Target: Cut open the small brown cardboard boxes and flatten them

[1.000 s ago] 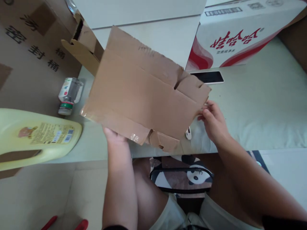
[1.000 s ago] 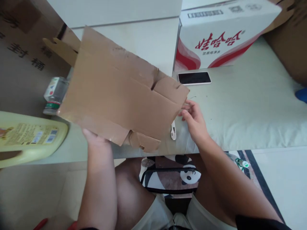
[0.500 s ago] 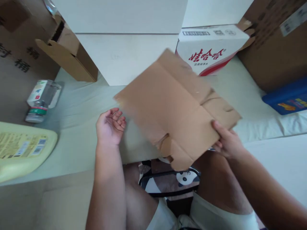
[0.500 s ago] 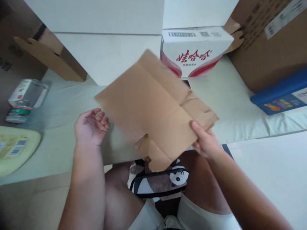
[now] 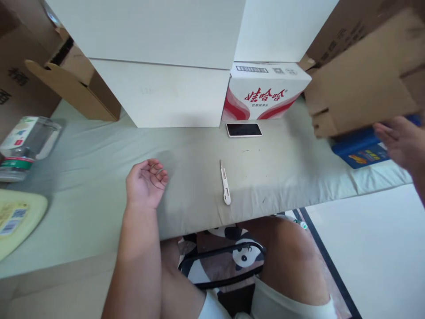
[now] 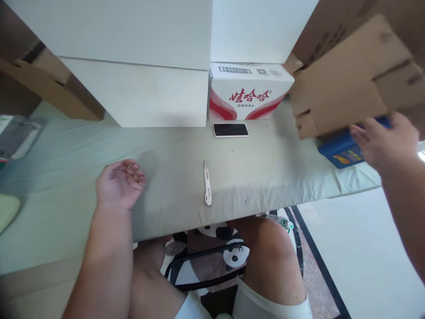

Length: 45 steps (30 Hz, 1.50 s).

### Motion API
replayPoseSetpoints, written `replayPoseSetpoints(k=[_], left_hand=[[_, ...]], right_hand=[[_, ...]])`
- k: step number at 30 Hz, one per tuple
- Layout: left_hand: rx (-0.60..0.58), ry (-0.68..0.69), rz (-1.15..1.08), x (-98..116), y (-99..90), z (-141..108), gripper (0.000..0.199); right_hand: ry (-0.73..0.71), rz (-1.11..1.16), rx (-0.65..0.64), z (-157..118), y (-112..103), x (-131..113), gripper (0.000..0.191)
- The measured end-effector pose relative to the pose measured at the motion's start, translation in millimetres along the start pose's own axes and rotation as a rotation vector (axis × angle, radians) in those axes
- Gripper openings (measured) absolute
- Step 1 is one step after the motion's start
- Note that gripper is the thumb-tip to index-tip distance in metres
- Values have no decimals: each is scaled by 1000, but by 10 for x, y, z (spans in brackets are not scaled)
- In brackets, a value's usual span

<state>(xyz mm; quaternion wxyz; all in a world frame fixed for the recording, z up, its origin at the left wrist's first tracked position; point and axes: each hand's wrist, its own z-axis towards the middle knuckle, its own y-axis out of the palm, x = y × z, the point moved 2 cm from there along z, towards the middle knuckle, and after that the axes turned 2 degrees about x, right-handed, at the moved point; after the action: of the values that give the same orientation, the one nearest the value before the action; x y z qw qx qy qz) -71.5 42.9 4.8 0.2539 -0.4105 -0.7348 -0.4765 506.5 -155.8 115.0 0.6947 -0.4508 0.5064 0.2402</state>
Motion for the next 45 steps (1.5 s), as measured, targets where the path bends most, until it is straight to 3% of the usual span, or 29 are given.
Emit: replayPoseSetpoints(k=[2, 3, 5, 9, 13, 16, 22, 25, 26, 28, 30, 33, 37, 41, 45], left_hand=[[18, 0, -13, 14, -2, 1, 12], [31, -9, -20, 29, -4, -1, 11], [55, -22, -34, 73, -7, -11, 10], [64, 2, -75, 172, -17, -67, 10], [70, -25, -136, 218, -83, -197, 11], [76, -12, -181, 282, -197, -293, 13], [145, 25, -280, 472, -533, -327, 15], [153, 48, -291, 533, -661, -303, 15], [149, 58, -293, 549, -691, -296, 16], [139, 66, -293, 576, -737, -286, 17], [131, 63, -289, 598, -776, -282, 18], [126, 58, -277, 621, -834, -290, 21], [222, 131, -255, 637, -904, -319, 18], [425, 357, -228, 639, -939, -347, 12], [557, 642, -155, 611, -952, -338, 13]], right_hand=[[-9, 12, 126, 356, 133, -64, 30], [23, 26, 186, 426, 258, -76, 30], [114, 36, 187, 381, 601, -83, 29], [217, -24, 5, 36, 1379, -150, 35], [125, -148, -243, -48, 2204, -403, 51], [-100, -289, -438, 4, 3035, -737, 50], [-510, -398, -679, 38, 5067, -1661, 24], [-645, -353, -682, 223, 5987, -2124, 27], [-677, -347, -616, 329, 6242, -2254, 25], [-653, -361, -501, 568, 6658, -2444, 22], [-599, -369, -488, 762, 6938, -2551, 18], [-526, -424, -539, 854, 7074, -2604, 19], [-616, -424, -496, 605, 6781, -2552, 25], [-750, -222, -381, 120, 6038, -2239, 24], [-795, 174, -294, -489, 4939, -1771, 33]])
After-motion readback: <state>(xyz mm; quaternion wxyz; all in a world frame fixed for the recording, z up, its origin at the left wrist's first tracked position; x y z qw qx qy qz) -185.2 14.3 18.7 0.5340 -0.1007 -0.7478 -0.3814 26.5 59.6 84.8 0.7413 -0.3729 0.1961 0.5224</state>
